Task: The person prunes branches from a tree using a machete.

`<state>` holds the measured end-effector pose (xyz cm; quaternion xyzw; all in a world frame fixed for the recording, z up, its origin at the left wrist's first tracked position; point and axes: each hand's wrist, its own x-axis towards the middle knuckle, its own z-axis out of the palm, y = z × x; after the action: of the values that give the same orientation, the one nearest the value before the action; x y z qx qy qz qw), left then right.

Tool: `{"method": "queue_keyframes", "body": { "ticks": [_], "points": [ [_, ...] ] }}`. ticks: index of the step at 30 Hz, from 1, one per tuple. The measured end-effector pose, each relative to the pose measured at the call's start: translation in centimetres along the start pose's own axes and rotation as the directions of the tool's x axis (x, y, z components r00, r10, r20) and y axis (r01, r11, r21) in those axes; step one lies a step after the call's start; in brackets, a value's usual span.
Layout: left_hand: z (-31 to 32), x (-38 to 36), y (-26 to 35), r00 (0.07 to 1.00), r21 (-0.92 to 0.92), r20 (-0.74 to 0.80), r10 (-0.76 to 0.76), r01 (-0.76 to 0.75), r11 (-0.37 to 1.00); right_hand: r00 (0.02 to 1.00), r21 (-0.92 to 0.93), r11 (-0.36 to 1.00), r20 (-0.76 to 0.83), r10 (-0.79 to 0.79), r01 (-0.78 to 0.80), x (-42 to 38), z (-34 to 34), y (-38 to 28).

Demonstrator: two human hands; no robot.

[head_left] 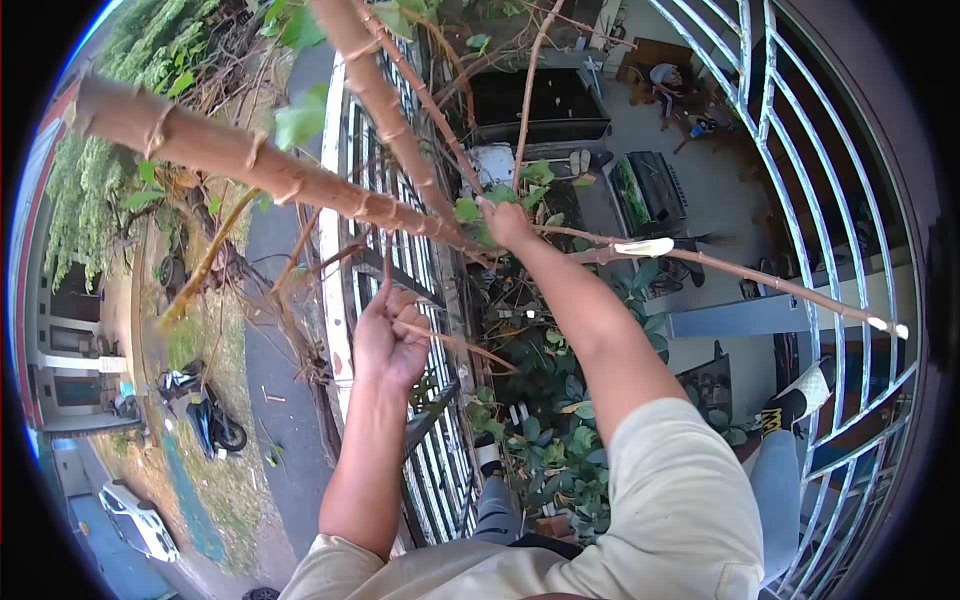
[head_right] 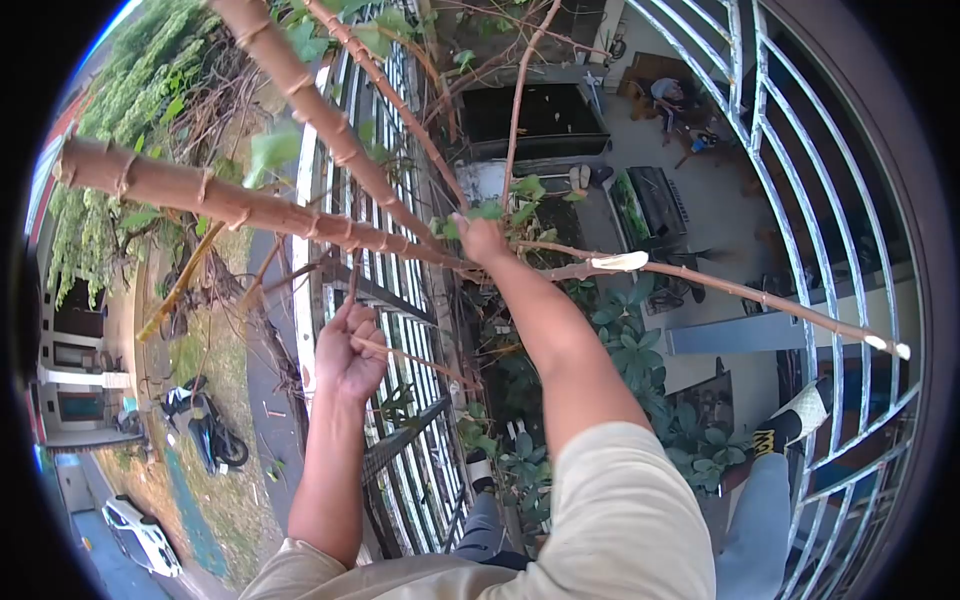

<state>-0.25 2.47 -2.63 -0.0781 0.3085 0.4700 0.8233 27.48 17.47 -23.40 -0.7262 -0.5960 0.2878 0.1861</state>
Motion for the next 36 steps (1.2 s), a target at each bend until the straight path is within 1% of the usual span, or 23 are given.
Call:
{"method": "queue_keyframes", "body": {
  "ticks": [3, 5, 6, 7, 9, 10, 11, 13, 14, 15, 17, 19, 21, 22, 23, 25, 26, 27, 29, 31, 32, 33, 36],
  "points": [
    [0.2, 0.1, -0.3, 0.998, 0.034, -0.010, 0.056, -0.056, 0.998, 0.991, 0.181, 0.975, -0.018, 0.131, -0.126, -3.9, 0.8, -3.3],
    [-2.1, 1.4, 0.4, 0.993, -0.004, 0.122, 0.001, -0.001, 1.000, 0.994, 0.159, 0.987, -0.107, 0.036, -0.019, -5.7, -2.6, -5.1],
    [-1.3, 1.3, 0.2, 0.994, -0.004, 0.113, -0.004, 0.004, 1.000, 0.988, 0.219, 0.975, -0.157, -0.007, 0.042, -6.8, -2.9, -4.8],
    [-0.5, 1.1, -0.1, 0.995, -0.004, 0.102, -0.011, 0.011, 1.000, 0.987, 0.267, 0.964, -0.151, 0.052, -0.010, -8.7, -3.8, -5.1],
    [-0.8, 1.8, -0.5, 0.998, 0.114, 0.068, 0.008, -0.016, 0.993, 0.985, 0.367, 0.929, -0.144, 0.096, -0.037, -14.2, -5.9, -5.0],
    [-0.4, 1.7, -0.9, 0.999, 0.237, 0.028, 0.025, -0.031, 0.971, 0.980, 0.428, 0.898, -0.112, 0.164, -0.101, -17.0, -6.0, -4.2],
    [-1.0, 2.1, -1.2, 0.999, 0.242, 0.030, 0.018, -0.025, 0.970, 0.974, 0.487, 0.858, -0.057, 0.219, -0.164, -20.5, -6.6, -3.6],
    [-3.5, 4.7, -1.2, 0.986, 0.537, -0.136, 0.092, -0.005, 0.843, 0.966, 0.624, 0.753, 0.013, 0.257, -0.209, -26.5, -7.7, -1.8],
    [-5.1, 6.8, -0.6, 0.960, 0.576, -0.213, 0.181, -0.026, 0.817, 0.966, 0.707, 0.678, 0.033, 0.255, -0.203, -29.1, -7.6, -0.8],
    [-7.4, 10.1, 1.2, 0.966, 0.576, -0.163, 0.202, -0.073, 0.814, 0.967, 0.706, 0.677, 0.041, 0.253, -0.207, -31.5, -8.1, -0.7],
    [-4.2, 11.5, 1.5, 0.848, 0.601, -0.361, 0.388, -0.107, 0.792, 0.920, 0.694, 0.623, 0.161, 0.357, -0.362, -35.3, -10.2, -1.2],
    [-3.5, 13.9, 3.9, 0.887, 0.830, -0.229, 0.400, -0.037, 0.557, 0.933, 0.730, 0.601, 0.145, 0.329, -0.325, -35.8, -8.8, 0.9],
    [-2.2, 16.0, 5.7, 0.927, 0.908, -0.112, 0.358, -0.051, 0.416, 0.943, 0.768, 0.567, 0.147, 0.297, -0.298, -35.9, -7.5, 2.1],
    [-0.6, 15.8, 5.3, 0.934, 0.886, -0.125, 0.336, -0.048, 0.462, 0.941, 0.764, 0.566, 0.163, 0.297, -0.311, -36.0, -7.3, 2.4],
    [0.5, 16.0, 5.2, 0.905, 0.971, -0.107, 0.411, 0.006, 0.239, 0.939, 0.761, 0.564, 0.173, 0.298, -0.319, -35.9, -7.2, 2.7],
    [1.6, 16.1, 7.8, 0.979, 0.923, -0.046, 0.199, 0.118, -0.367, 0.952, 0.765, 0.587, 0.112, 0.284, -0.265, -35.2, -7.0, 2.7],
    [3.6, 13.1, 6.4, 0.968, 0.885, 0.037, 0.250, 0.085, -0.457, 0.961, 0.760, 0.611, 0.062, 0.270, -0.221, -34.9, -6.6, 2.3],
    [3.0, 12.2, 5.6, 0.967, 0.884, 0.036, 0.251, 0.086, -0.460, 0.961, 0.763, 0.608, 0.063, 0.269, -0.220, -34.3, -6.6, 1.8],
    [1.1, 10.7, 4.8, 0.818, 0.725, 0.474, 0.326, -0.152, -0.671, 0.969, 0.729, 0.667, -0.018, 0.245, -0.155, -32.1, -7.0, 0.5],
    [-0.7, 8.1, 2.1, 0.788, 0.727, 0.462, 0.408, -0.072, -0.683, 0.973, 0.462, 0.886, -0.181, 0.143, -0.044, -28.0, -8.9, -0.7],
    [-0.8, 7.0, 0.9, 0.817, 0.651, 0.450, 0.359, -0.025, -0.759, 0.946, 0.414, 0.907, -0.320, 0.061, 0.081, -25.4, -10.1, -2.1],
    [0.1, 6.3, 0.0, 0.833, 0.581, 0.499, 0.238, -0.118, -0.806, 0.899, 0.342, 0.918, -0.437, -0.033, 0.200, -22.5, -11.8, -4.2],
    [1.0, 7.4, -0.1, 0.833, 0.681, 0.470, 0.291, -0.133, -0.720, 0.772, 0.389, 0.786, -0.614, -0.167, 0.480, -13.6, -18.3, -12.1]
  ]
}}
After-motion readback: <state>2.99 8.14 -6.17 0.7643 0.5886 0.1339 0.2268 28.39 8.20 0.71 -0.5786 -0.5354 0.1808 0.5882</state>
